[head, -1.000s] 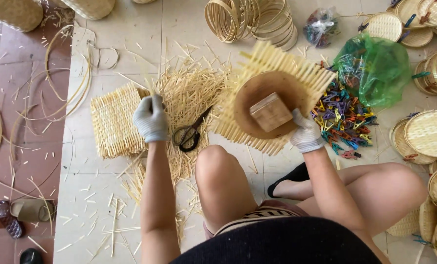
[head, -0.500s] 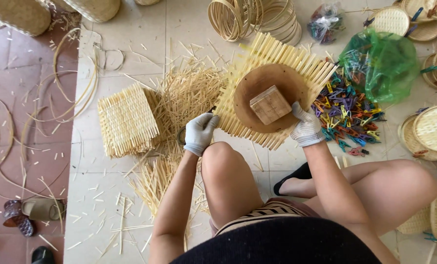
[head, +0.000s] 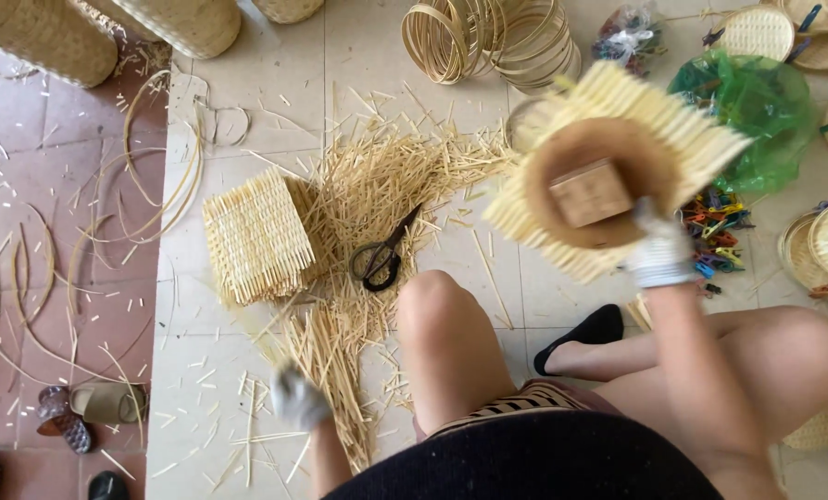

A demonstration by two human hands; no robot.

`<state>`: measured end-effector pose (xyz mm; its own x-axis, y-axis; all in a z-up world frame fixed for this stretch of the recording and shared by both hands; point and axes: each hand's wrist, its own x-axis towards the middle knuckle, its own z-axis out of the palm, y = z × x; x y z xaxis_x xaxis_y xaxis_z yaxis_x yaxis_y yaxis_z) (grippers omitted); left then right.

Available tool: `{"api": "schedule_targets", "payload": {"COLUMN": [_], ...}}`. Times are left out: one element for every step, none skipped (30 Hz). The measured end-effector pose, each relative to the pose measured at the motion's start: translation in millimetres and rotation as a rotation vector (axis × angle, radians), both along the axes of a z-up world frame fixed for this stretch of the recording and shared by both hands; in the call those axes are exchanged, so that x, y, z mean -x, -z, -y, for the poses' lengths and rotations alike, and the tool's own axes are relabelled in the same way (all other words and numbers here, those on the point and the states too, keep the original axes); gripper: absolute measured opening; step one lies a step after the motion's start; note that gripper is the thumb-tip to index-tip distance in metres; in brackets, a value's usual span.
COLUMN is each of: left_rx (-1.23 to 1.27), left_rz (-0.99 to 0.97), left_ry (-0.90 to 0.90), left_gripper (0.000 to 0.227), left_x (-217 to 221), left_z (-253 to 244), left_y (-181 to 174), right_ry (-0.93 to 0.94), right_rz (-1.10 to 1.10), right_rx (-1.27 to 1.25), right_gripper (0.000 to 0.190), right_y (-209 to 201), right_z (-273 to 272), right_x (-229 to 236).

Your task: The person is seen weaving a bamboo basket, using bamboo strips and a wooden mold.

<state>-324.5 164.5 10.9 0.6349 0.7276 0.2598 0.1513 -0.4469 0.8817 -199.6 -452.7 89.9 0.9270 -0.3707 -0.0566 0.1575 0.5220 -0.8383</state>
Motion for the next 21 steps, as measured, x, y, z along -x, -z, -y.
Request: {"api": "schedule_targets", "payload": {"left_rx": [-0.024,-0.048,-0.071,-0.095,-0.119,-0.144,-0.168,-0.193,-0.218,-0.244,-0.275,-0.283,-0.284,-0.285,-0.288,-0.274,-0.257,-0.258,-0.303,-0.347,-0.350], "left_rz": [-0.099,-0.197,-0.292,-0.387,-0.487,-0.588,-0.678,-0.768,-0.851,-0.934,-1.033,-1.037,-0.913,-0.787,-0.781,-0.705,-0.627,-0.624,-0.578,-0.530,-0.524], "left_ry": [-0.004,-0.008,-0.011,-0.015,-0.019,-0.024,-0.025,-0.026,-0.027,-0.029,-0.040,-0.040,0.076,0.189,0.196,0.347,0.494,0.501,0.591,0.681,0.687], "left_gripper": [0.031,0.032,0.033,0.036,0.039,0.043,0.047,0.052,0.057,0.062,0.067,0.067,0.061,0.056,0.056,0.054,0.052,0.052,0.049,0.046,0.046], "left_x": [31,67,88,113,144,157,161,165,130,97,79,63,42,21,-1,-23,-43,-62,-82,-101,-114], "left_z": [-15,-19,-23,-33,-50,-54,-55,-55,-48,-40,-35,-33,-29,-23,-12,-1,12,29,47,65,79], "left_y": [21,44,71,90,99,100,106,113,108,102,92,84,78,72,61,50,40,35,28,21,26], "right_ry": [0.031,0.062,0.066,0.061,0.056,0.060,0.088,0.116,0.128,0.115,0.093,0.095,0.066,0.033,0.043,0.039,0.032,0.039,-0.018,-0.079,-0.071], "right_rz": [-0.002,-0.004,-0.003,0.072,0.141,0.137,0.149,0.161,0.172,0.174,0.158,0.153,0.040,-0.079,-0.078,-0.084,-0.093,-0.096,0.061,0.222,0.219], "right_rx": [0.061,0.121,0.118,0.134,0.150,0.147,0.199,0.252,0.252,0.359,0.459,0.452,0.695,0.935,0.936,1.215,1.496,1.498,1.666,1.828,1.829], "right_gripper": [0.060,0.059,0.059,0.060,0.060,0.060,0.057,0.053,0.053,0.047,0.041,0.041,0.038,0.037,0.037,0.038,0.040,0.040,0.040,0.048,0.048], "right_y": [-9,-18,-32,-45,-59,-59,-59,-60,-76,-91,-99,-109,-121,-133,-152,-171,-188,-203,-218,-233,-221], "right_z": [11,21,24,26,28,32,38,44,45,47,45,44,45,47,38,29,20,6,-8,-21,-20], "right_x": [7,14,14,15,19,21,19,18,18,18,24,22,19,15,19,22,25,29,31,33,27]}}
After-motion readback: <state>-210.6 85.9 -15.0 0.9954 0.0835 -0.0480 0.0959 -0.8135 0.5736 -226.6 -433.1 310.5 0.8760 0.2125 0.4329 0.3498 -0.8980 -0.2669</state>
